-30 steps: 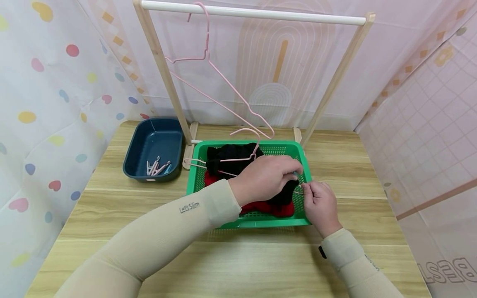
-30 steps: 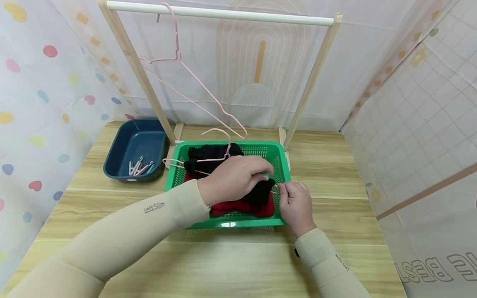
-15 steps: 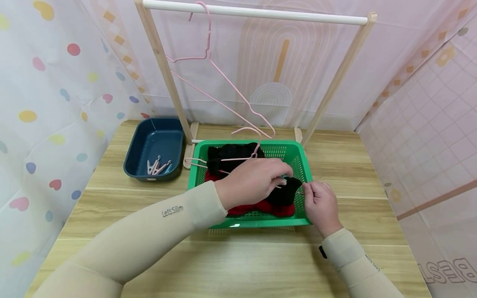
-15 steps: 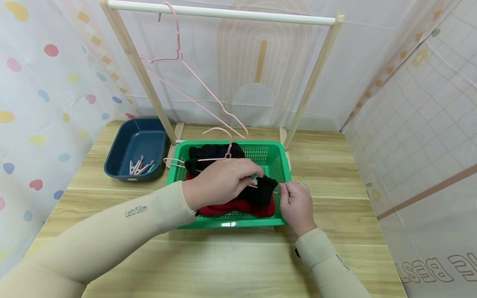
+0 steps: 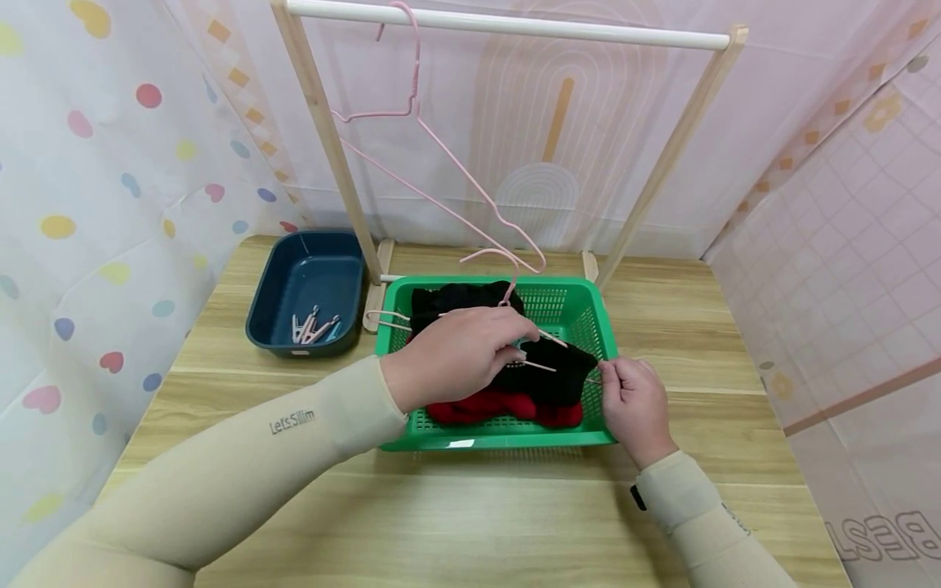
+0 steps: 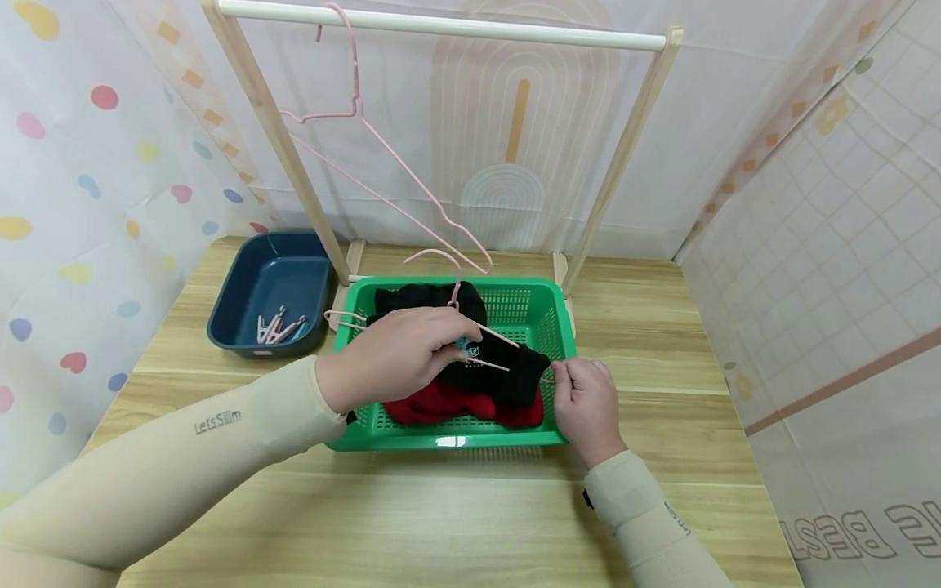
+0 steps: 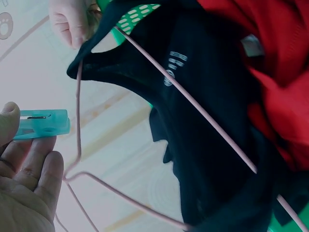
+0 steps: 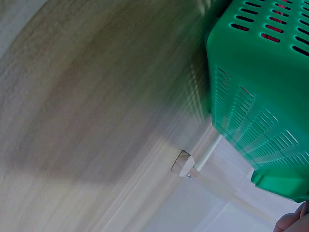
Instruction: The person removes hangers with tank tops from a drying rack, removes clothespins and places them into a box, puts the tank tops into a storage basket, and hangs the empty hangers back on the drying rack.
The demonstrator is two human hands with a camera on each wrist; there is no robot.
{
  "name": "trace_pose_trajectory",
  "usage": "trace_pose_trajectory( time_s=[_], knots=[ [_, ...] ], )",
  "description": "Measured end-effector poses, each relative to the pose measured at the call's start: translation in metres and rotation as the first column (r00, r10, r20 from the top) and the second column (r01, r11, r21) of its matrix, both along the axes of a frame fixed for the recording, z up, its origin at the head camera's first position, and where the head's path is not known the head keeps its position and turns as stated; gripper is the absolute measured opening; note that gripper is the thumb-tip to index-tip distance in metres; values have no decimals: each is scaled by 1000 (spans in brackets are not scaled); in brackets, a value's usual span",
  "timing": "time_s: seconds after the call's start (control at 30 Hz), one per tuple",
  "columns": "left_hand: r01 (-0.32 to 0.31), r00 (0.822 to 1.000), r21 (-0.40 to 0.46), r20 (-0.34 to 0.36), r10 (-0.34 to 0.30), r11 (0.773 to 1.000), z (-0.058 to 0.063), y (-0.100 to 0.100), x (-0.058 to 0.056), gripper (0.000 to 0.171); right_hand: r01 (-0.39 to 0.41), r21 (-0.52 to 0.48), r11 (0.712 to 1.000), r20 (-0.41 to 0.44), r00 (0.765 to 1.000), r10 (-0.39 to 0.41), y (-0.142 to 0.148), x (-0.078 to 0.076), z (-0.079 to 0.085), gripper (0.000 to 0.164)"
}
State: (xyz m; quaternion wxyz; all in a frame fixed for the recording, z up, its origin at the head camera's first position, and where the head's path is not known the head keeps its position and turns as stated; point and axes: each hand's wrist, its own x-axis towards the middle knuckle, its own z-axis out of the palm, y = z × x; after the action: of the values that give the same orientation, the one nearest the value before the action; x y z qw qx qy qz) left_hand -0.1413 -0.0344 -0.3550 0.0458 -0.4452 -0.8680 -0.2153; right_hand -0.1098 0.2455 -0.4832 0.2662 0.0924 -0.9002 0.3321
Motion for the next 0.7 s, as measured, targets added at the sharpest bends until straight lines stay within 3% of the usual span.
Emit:
trace_pose_trajectory(
  time_s=[0.43, 0.7],
  knots=[
    [-82, 996, -12, -25, 82, 997, -5, -49, -5, 33, 6, -7, 1000, 14, 1000, -6, -1, 0, 0, 35],
    [-189, 981, -33, -45, 188, 981, -9, -87, -16, 36, -2, -20, 1000, -20, 1000, 2, 0, -1, 0, 35]
  ],
)
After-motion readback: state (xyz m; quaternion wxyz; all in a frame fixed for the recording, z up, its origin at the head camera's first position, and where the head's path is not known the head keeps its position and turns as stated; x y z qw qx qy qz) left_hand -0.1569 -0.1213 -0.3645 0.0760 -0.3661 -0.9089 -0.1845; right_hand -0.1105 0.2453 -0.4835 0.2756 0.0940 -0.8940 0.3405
